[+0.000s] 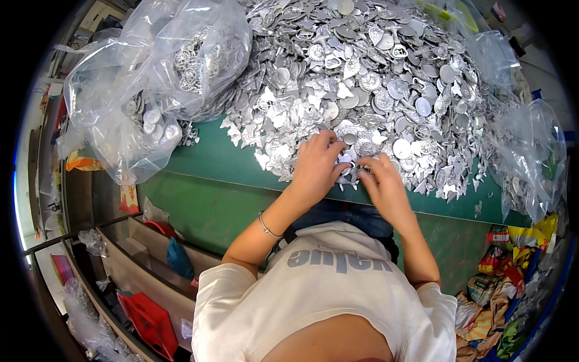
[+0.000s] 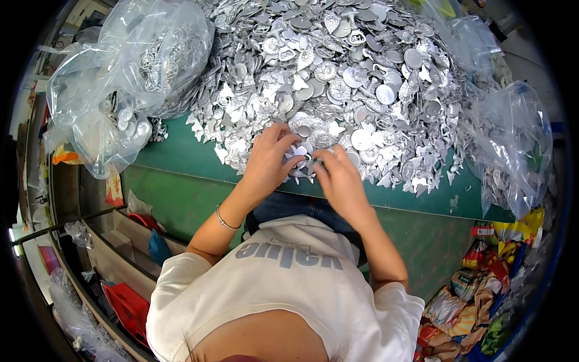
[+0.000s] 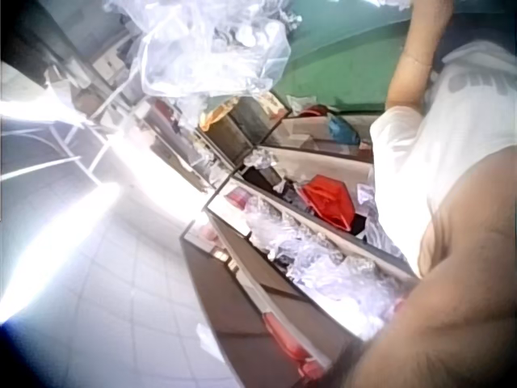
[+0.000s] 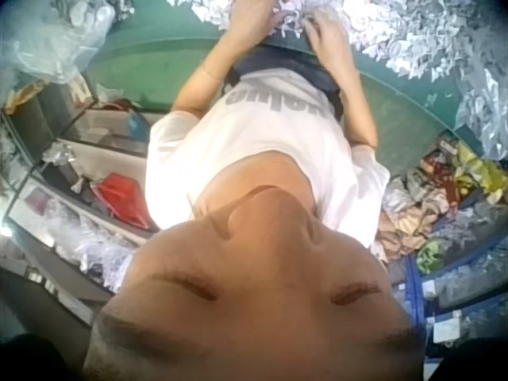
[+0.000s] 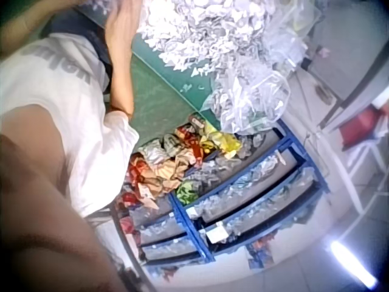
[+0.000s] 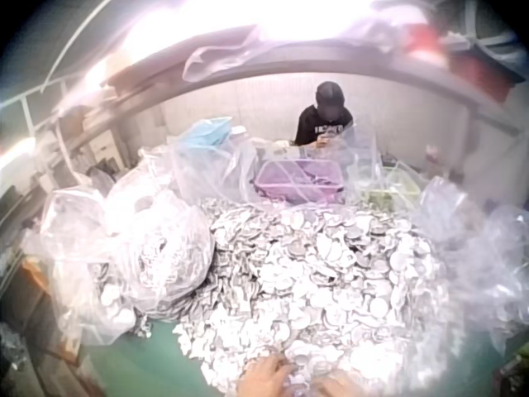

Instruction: The person sorts small silver-colored decorative metal parts from a large pile on a table into plastic bags by hand.

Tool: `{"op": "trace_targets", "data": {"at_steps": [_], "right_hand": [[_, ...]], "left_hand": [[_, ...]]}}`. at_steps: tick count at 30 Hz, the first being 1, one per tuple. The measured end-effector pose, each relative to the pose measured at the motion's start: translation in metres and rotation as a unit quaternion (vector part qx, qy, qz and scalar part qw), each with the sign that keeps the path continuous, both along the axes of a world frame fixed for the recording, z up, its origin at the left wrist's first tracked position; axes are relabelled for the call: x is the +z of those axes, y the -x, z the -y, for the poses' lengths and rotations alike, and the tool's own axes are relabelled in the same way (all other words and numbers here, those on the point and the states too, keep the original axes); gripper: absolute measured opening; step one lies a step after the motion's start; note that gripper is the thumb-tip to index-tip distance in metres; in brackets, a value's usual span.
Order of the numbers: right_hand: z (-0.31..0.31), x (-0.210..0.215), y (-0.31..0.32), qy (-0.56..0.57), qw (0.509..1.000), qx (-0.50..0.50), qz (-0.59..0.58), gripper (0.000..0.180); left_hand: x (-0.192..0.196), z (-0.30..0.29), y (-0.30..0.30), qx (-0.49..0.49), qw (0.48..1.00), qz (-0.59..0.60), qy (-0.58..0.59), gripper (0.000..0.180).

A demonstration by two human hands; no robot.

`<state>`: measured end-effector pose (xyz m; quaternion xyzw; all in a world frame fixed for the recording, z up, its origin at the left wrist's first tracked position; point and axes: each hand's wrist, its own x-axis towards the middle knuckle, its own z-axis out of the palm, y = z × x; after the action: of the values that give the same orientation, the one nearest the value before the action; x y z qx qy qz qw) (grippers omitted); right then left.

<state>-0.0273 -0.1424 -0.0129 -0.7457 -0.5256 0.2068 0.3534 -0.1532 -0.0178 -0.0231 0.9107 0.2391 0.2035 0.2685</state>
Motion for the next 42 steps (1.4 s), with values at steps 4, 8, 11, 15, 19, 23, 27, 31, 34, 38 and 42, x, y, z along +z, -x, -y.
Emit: {"op": "trace_targets", "data": {"at_steps": [4, 8, 11, 15, 19, 23, 27, 31, 34, 38, 42], "right_hand": [[-0.005, -0.002, 0.014, 0.014, 0.982, 0.003, 0.189, 0.024], [-0.005, -0.001, 0.007, 0.019, 0.978, 0.024, 0.205, 0.026], [-0.001, -0.007, 0.000, 0.006, 0.980, 0.061, 0.192, 0.027], [-0.004, -0.003, 0.004, -0.025, 0.979, 0.038, 0.201, 0.029], [-0.003, -0.001, 0.005, -0.012, 0.982, 0.041, 0.186, 0.029], [0.000, -0.003, -0.007, -0.030, 0.990, 0.077, 0.115, 0.028], [0.005, -0.009, -0.017, -0.179, 0.915, 0.006, -0.361, 0.013], [0.008, -0.001, -0.033, -0.196, 0.686, -0.115, -0.691, 0.004], [0.015, -0.007, -0.053, -0.204, 0.638, -0.078, -0.738, 0.011], [0.016, 0.003, -0.071, -0.129, 0.879, -0.128, -0.441, 0.012], [-0.009, 0.007, -0.059, -0.049, 0.984, -0.149, 0.085, 0.020]], "left_hand": [[0.003, -0.002, 0.000, -0.052, 0.998, -0.010, 0.032, 0.035], [0.011, -0.002, -0.002, -0.056, 0.998, -0.023, -0.010, 0.031], [0.006, -0.001, -0.002, -0.043, 0.997, 0.006, 0.066, 0.027], [-0.005, -0.007, 0.004, -0.011, 0.987, 0.068, 0.148, 0.023], [-0.008, -0.016, 0.009, 0.071, 0.980, 0.174, 0.067, 0.020], [-0.004, -0.009, 0.014, 0.092, 0.980, 0.134, 0.114, 0.015], [-0.004, -0.001, 0.016, 0.073, 0.989, 0.072, 0.108, 0.019], [0.000, 0.003, 0.015, -0.005, 0.995, 0.078, 0.062, 0.024], [0.003, 0.008, 0.019, -0.030, 0.995, 0.046, 0.080, 0.028], [0.001, 0.020, 0.026, -0.080, 0.994, 0.015, 0.069, 0.032], [-0.002, 0.026, 0.026, -0.081, 0.996, -0.004, 0.039, 0.031]]}}
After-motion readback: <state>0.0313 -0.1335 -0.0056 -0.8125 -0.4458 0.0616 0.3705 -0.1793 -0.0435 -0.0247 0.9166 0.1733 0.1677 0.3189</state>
